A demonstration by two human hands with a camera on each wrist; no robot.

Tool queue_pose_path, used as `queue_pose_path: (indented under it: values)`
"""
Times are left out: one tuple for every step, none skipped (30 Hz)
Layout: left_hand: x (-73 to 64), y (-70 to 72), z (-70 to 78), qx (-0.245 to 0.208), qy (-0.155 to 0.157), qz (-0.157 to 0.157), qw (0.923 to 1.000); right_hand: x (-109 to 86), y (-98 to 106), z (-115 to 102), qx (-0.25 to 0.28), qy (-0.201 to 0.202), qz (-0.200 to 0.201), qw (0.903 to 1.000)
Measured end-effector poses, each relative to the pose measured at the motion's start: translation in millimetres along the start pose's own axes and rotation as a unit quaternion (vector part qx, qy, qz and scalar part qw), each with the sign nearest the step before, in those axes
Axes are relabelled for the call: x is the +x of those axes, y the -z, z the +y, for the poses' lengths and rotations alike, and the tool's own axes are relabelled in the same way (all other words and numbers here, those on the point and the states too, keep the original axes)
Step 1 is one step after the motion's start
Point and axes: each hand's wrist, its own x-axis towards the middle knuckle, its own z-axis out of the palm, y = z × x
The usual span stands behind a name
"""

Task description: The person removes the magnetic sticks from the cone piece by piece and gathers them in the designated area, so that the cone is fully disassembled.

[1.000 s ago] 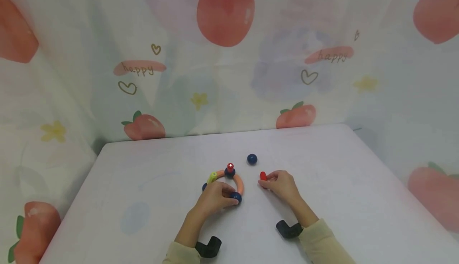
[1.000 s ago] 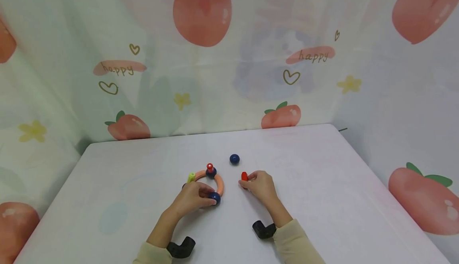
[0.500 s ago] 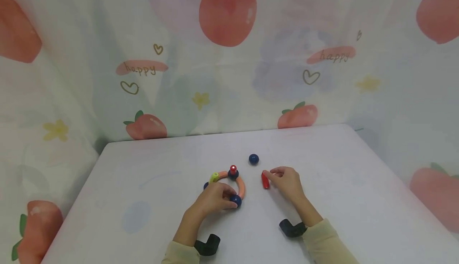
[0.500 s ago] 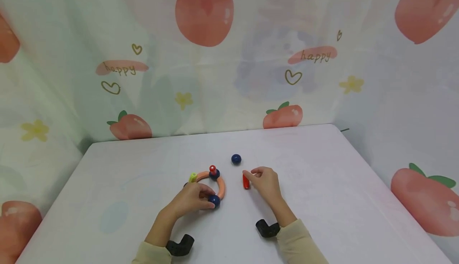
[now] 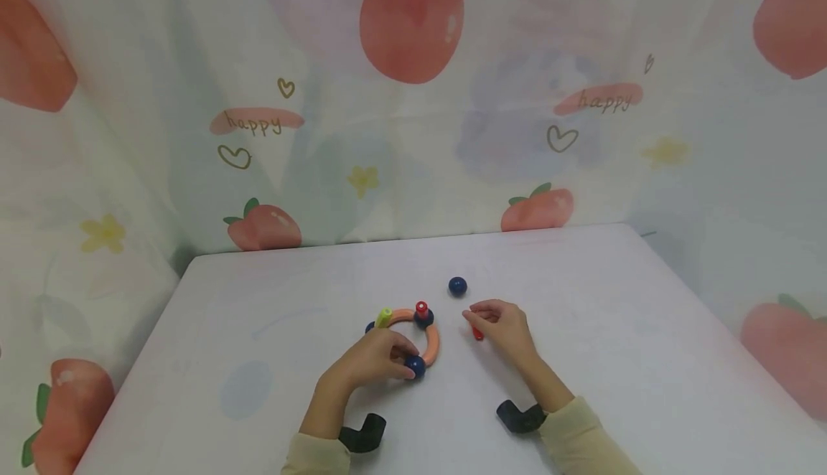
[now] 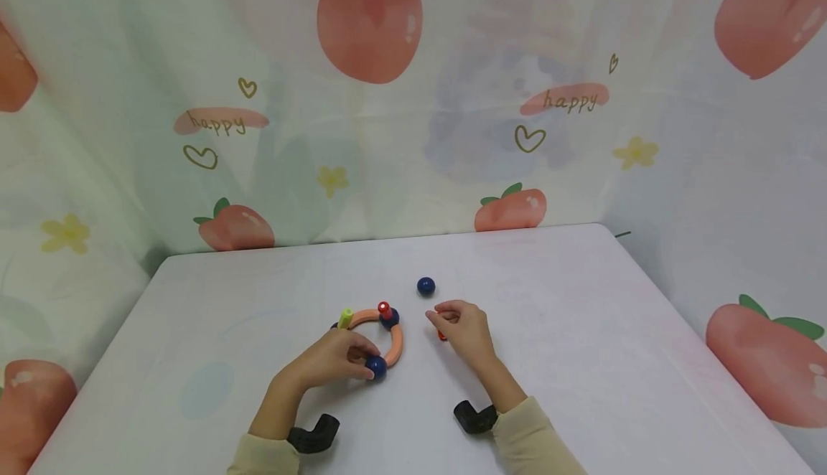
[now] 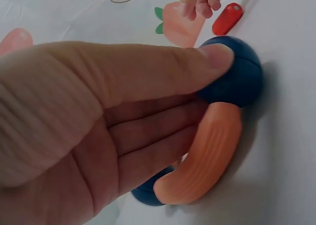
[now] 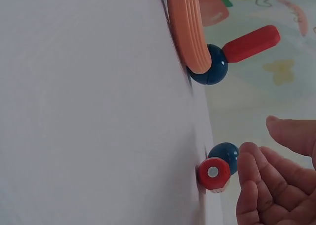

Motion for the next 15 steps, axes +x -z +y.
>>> queue_pose_path:
  values:
    - [-0.9, 1.6, -1.5, 0.003, -0.005, -0.004, 1.0, -0.3, -1.5, 0.3, 0.008, 0.007, -0.01, 0.9999]
    - [-1.9, 3.4, -3.3, 0.008, -0.011, -0.008, 0.9999, -0.2, -3.6, 0.5, 0.017, 0.016, -0.023, 0.9995]
    - [-3.1, 5.2, -5.1, 0.01, -0.017, -0.012, 0.9997, -0.4, -5.3, 0.3, 0.026, 0.025, -0.037, 0.9986]
    - [-4.0, 7.0, -7.2, 0.011, -0.025, -0.016, 0.9995, -0.4, -7.2, -0.2, 0.034, 0.035, -0.053, 0.9974]
    - [-4.9, 8.7, -9.0, 0.01, -0.033, -0.019, 0.9992, -0.5, -9.2, -0.8, 0.043, 0.046, -0.07, 0.9956]
    - [-5.5, 10.0, -10.9, 0.008, -0.042, -0.022, 0.9989, -0.5, -11.2, -1.6, 0.05, 0.059, -0.088, 0.9931]
    - [-5.9, 11.1, -12.3, 0.005, -0.049, -0.024, 0.9985, -0.4, -12.7, -2.4, 0.056, 0.075, -0.104, 0.9902]
    - [-6.2, 12.1, -13.2, -0.001, -0.054, -0.026, 0.9982, -0.4, -14.6, -3.6, 0.059, 0.086, -0.119, 0.9874]
    - [-6.4, 12.9, -13.5, -0.008, -0.058, -0.029, 0.9979, -0.3, -16.3, -4.6, 0.061, 0.099, -0.129, 0.9848]
    - [-6.5, 13.5, -13.6, -0.015, -0.06, -0.032, 0.9976, 0.2, -17.8, -5.3, 0.062, 0.114, -0.139, 0.9817]
    - [-6.6, 13.9, -13.6, -0.021, -0.06, -0.035, 0.9974, 0.8, -19.5, -6.0, 0.063, 0.128, -0.146, 0.9789]
    - [-6.8, 14.3, -13.4, -0.027, -0.059, -0.038, 0.9972, 1.5, -21.0, -6.7, 0.065, 0.139, -0.152, 0.9764]
    - [-7.1, 14.9, -13.1, -0.029, -0.056, -0.04, 0.9972, 2.2, -22.6, -7.7, 0.065, 0.147, -0.157, 0.9745]
    - [-7.5, 15.5, -12.9, -0.031, -0.051, -0.041, 0.9974, 2.7, -24.1, -8.9, 0.063, 0.155, -0.16, 0.9729]
    - [-8.1, 16.3, -12.8, -0.032, -0.047, -0.043, 0.9974, 3.6, -25.5, -10.1, 0.063, 0.163, -0.163, 0.9711]
